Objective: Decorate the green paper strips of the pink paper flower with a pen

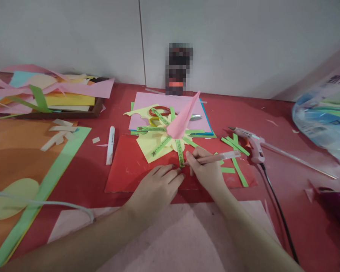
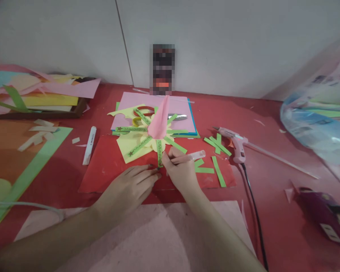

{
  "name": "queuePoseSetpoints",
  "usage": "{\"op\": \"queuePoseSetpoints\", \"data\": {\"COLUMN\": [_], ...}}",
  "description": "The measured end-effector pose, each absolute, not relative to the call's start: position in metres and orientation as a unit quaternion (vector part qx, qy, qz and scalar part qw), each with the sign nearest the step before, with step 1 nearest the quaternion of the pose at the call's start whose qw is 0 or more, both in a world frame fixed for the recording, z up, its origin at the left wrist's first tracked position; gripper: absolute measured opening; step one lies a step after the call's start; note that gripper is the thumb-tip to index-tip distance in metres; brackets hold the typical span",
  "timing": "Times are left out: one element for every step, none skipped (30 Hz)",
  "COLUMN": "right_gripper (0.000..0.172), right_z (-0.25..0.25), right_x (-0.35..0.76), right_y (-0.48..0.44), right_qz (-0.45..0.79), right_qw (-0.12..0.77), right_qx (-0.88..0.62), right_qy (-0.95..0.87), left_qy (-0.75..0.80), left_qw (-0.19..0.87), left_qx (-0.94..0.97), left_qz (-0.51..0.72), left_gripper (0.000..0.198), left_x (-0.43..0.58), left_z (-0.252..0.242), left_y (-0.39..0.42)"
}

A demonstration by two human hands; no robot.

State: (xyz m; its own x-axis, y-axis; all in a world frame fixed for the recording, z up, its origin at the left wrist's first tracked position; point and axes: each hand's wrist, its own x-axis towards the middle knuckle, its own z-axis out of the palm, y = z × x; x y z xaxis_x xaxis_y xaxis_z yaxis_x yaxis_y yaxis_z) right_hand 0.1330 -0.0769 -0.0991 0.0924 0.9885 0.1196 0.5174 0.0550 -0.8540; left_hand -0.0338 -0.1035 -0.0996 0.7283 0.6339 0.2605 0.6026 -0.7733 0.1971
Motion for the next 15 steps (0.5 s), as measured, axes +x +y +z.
{"op": "queuePoseSetpoints", "data": {"right_gripper": [0.034, 0.034, 0.034, 0.034, 0.034, 0.034, 0.034, 0.034, 0.034, 0.033, 0.033, 0.033, 0.033, 0.033, 0.033], "right_z": [-0.0991, -0.0991, -0.0988, -0.0984, -0.0979, -0.0973, -0.0967, -0.0963, -0.096, -0.096, -0.0961, -0.0963, -0.0965, -0.0968, -0.0972], "right_x": [0.1329, 0.1327, 0.1326, 0.1326, 0.1326, 0.1328, 0.133, 0.1332, 0.1333, 0.1334, 0.1333, 0.1331, 0.1329, 0.1326, 0.1325], "right_y": [-0.0771, -0.0773, -0.0774, -0.0775, -0.0775, -0.0774, -0.0773, -0.0771, -0.077, -0.0768, -0.0766, -0.0765, -0.0765, -0.0765, -0.0766], "right_qz": [0.294, 0.294, 0.294, 0.294, 0.293, 0.292, 0.29, 0.289, 0.29, 0.291, 0.294, 0.296, 0.298, 0.297, 0.293], "right_qw": [0.4, 0.399, 0.4, 0.4, 0.403, 0.408, 0.412, 0.415, 0.417, 0.419, 0.419, 0.42, 0.419, 0.418, 0.416], "right_qx": [-0.622, -0.622, -0.622, -0.622, -0.623, -0.624, -0.627, -0.629, -0.629, -0.629, -0.628, -0.626, -0.625, -0.626, -0.627], "right_qy": [-0.605, -0.606, -0.606, -0.605, -0.603, -0.599, -0.594, -0.59, -0.588, -0.587, -0.587, -0.587, -0.587, -0.588, -0.59], "left_qy": [0.333, 0.333, 0.332, 0.331, 0.331, 0.331, 0.333, 0.333, 0.333, 0.334, 0.333, 0.333, 0.333, 0.334, 0.335], "left_qw": [0.049, 0.049, 0.05, 0.049, 0.049, 0.049, 0.049, 0.049, 0.048, 0.047, 0.047, 0.048, 0.05, 0.052, 0.054], "left_qx": [0.928, 0.928, 0.928, 0.928, 0.928, 0.928, 0.928, 0.928, 0.928, 0.928, 0.928, 0.928, 0.928, 0.928, 0.928], "left_qz": [0.16, 0.162, 0.162, 0.163, 0.165, 0.165, 0.164, 0.162, 0.162, 0.161, 0.159, 0.158, 0.157, 0.155, 0.152], "left_gripper": [0.03, 0.03, 0.03, 0.03, 0.029, 0.029, 0.03, 0.03, 0.03, 0.03, 0.03, 0.03, 0.03, 0.03, 0.03], "left_x": [-0.0338, -0.0338, -0.0338, -0.0338, -0.0338, -0.0338, -0.0337, -0.0336, -0.0335, -0.0334, -0.0333, -0.0331, -0.0331, -0.0331, -0.0332], "left_z": [-0.0994, -0.0993, -0.0992, -0.0993, -0.0994, -0.0997, -0.1, -0.1003, -0.1005, -0.1007, -0.1007, -0.1006, -0.1005, -0.1003, -0.1002], "left_y": [-0.1034, -0.1033, -0.1032, -0.1032, -0.1033, -0.1034, -0.1035, -0.1036, -0.1037, -0.1037, -0.1036, -0.1036, -0.1035, -0.1035, -0.1035]}}
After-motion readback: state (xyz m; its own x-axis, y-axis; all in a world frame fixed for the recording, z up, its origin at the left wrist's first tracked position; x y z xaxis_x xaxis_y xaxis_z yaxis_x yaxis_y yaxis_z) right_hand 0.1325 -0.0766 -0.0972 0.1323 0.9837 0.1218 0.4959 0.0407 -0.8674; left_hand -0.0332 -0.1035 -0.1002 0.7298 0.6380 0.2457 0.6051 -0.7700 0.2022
